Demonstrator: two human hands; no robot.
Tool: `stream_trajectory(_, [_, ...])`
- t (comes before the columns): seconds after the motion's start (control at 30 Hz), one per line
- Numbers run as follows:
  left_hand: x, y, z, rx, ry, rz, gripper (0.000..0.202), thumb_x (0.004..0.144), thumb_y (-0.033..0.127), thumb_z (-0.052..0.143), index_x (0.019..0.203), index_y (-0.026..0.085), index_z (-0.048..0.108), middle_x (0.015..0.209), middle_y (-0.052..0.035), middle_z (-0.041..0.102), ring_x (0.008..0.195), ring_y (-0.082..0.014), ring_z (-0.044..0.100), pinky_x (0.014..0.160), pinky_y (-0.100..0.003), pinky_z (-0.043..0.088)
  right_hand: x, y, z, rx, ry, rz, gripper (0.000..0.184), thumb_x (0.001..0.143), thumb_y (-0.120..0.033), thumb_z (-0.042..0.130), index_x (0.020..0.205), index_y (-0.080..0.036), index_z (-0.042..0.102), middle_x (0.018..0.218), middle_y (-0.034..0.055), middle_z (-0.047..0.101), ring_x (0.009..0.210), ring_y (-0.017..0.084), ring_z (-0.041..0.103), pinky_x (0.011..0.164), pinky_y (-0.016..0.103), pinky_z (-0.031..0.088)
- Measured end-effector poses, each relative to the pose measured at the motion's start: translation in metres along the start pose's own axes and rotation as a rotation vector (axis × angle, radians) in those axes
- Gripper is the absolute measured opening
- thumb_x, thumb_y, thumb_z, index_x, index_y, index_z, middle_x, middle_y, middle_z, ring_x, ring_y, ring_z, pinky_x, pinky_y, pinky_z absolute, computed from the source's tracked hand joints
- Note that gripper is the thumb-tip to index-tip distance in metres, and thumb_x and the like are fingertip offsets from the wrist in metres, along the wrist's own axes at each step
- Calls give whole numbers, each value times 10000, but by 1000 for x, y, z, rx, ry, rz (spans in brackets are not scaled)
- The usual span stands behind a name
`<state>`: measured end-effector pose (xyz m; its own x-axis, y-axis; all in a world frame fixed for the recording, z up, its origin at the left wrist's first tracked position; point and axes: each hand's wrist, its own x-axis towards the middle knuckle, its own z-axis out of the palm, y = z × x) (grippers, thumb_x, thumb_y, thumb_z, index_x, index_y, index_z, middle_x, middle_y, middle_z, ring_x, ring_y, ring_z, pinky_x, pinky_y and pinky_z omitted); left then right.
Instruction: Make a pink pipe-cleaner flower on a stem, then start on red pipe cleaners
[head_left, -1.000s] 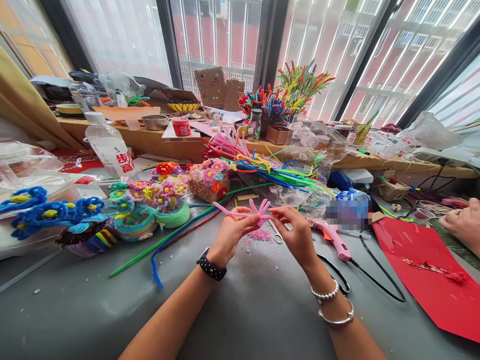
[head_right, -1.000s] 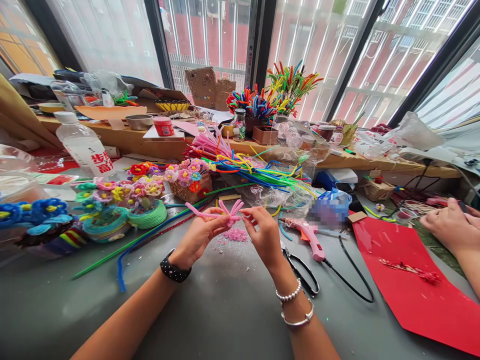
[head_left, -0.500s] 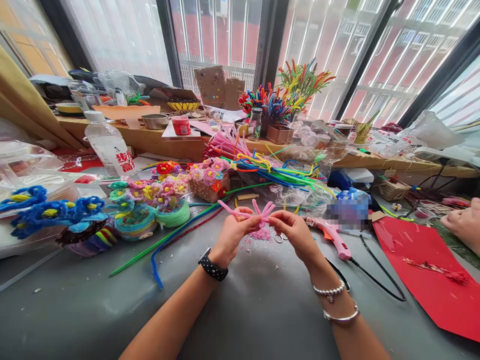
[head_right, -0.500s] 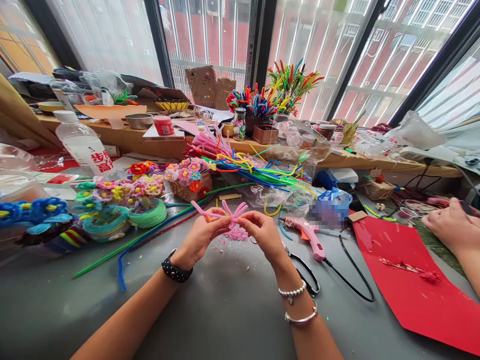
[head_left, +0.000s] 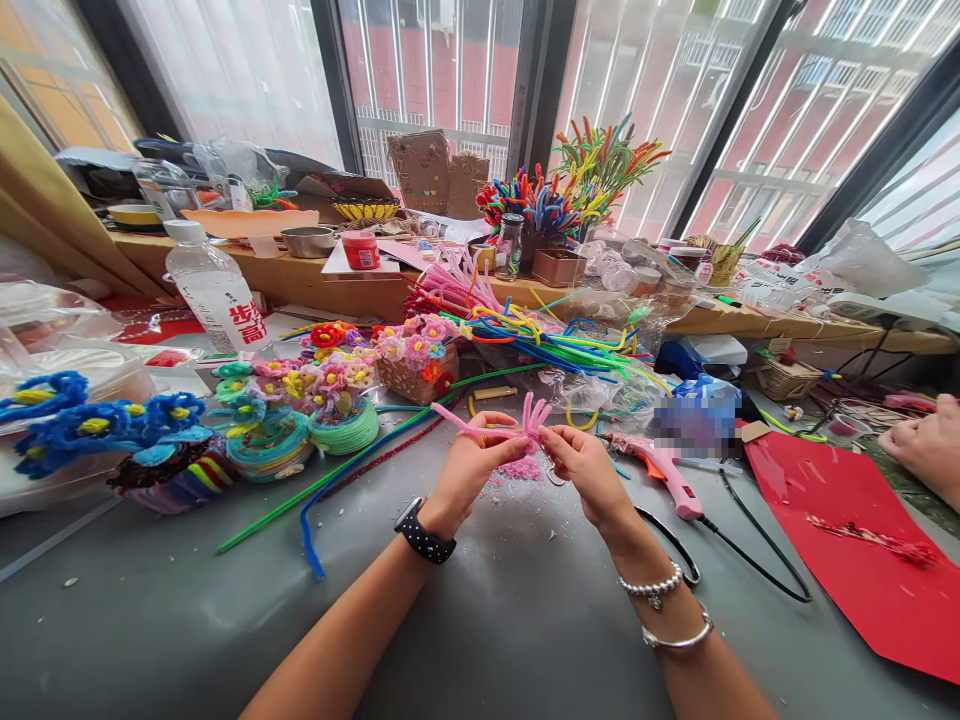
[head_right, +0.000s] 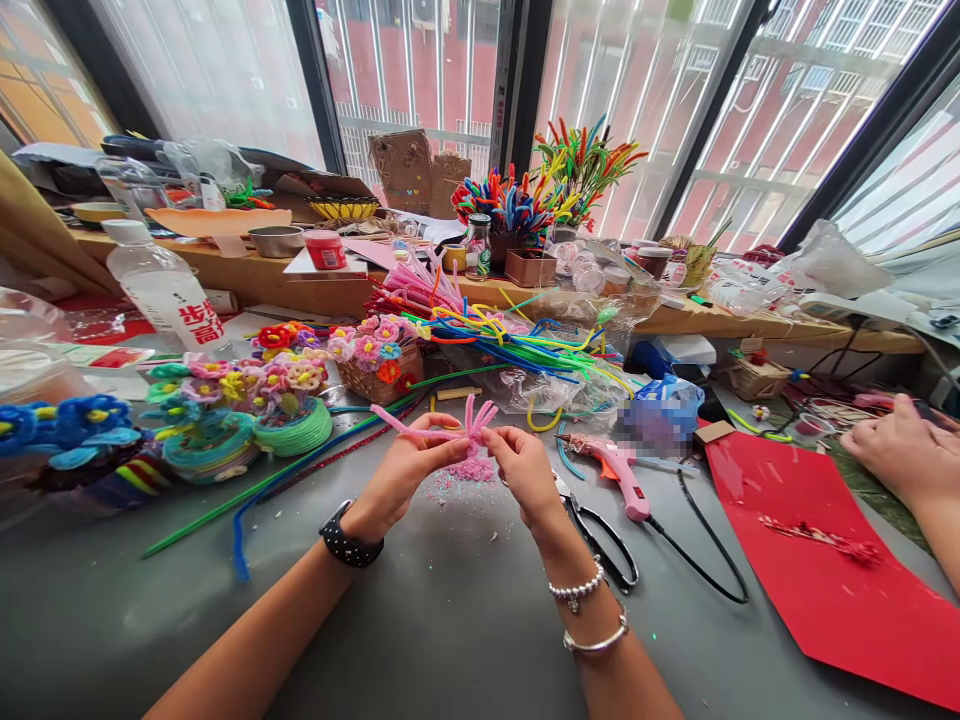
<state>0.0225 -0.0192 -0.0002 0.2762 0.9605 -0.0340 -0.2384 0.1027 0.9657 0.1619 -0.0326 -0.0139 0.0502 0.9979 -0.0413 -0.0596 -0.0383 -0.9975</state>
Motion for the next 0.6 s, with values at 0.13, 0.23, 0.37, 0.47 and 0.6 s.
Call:
stream_trajectory(0.13, [-1,1,0,5,12,-6,370,561,238,700,838,135,478,683,-19,629,644,-121,598,614,-233,448,-2,-2,0,15,-11,-28,284,660,-423,574,678,-143,525,486,-81,298,422,45,209,398,205,150])
stream_trajectory(0.23, [-1,1,0,40,41,4,360,555,249,704,815,132,484,670,-16,624,645,-131,605,613,-242,453,-3,-4,0,-96,-23,-122,263,687,-405,553,694,-142,534,525,-59,355,447,52,248,410,203,183])
stream_trajectory(0.37, [0,0,0,72,37,33,359,553,248,703,812,142,479,662,-8,627,651,-141,615,612,-246,456,-3,-6,-1,-275,-36,-205,242,727,-385,509,679,-149,532,548,-41,397,468,67,298,424,205,228])
stream_trajectory(0.47, [0,-2,-1,59,6,30,368,562,245,698,832,151,466,691,-18,650,683,-151,625,636,-253,459,-3,-7,-3,-383,-28,-240,239,736,-371,498,645,-152,527,548,-33,417,483,78,326,437,208,252])
stream_trajectory(0.6, [0,-1,-2,54,-17,8,379,561,237,700,847,152,465,711,-28,659,700,-158,627,654,-260,459,-2,-7,-3,-448,-13,-233,240,744,-367,484,652,-152,538,542,-31,432,481,82,336,437,208,262])
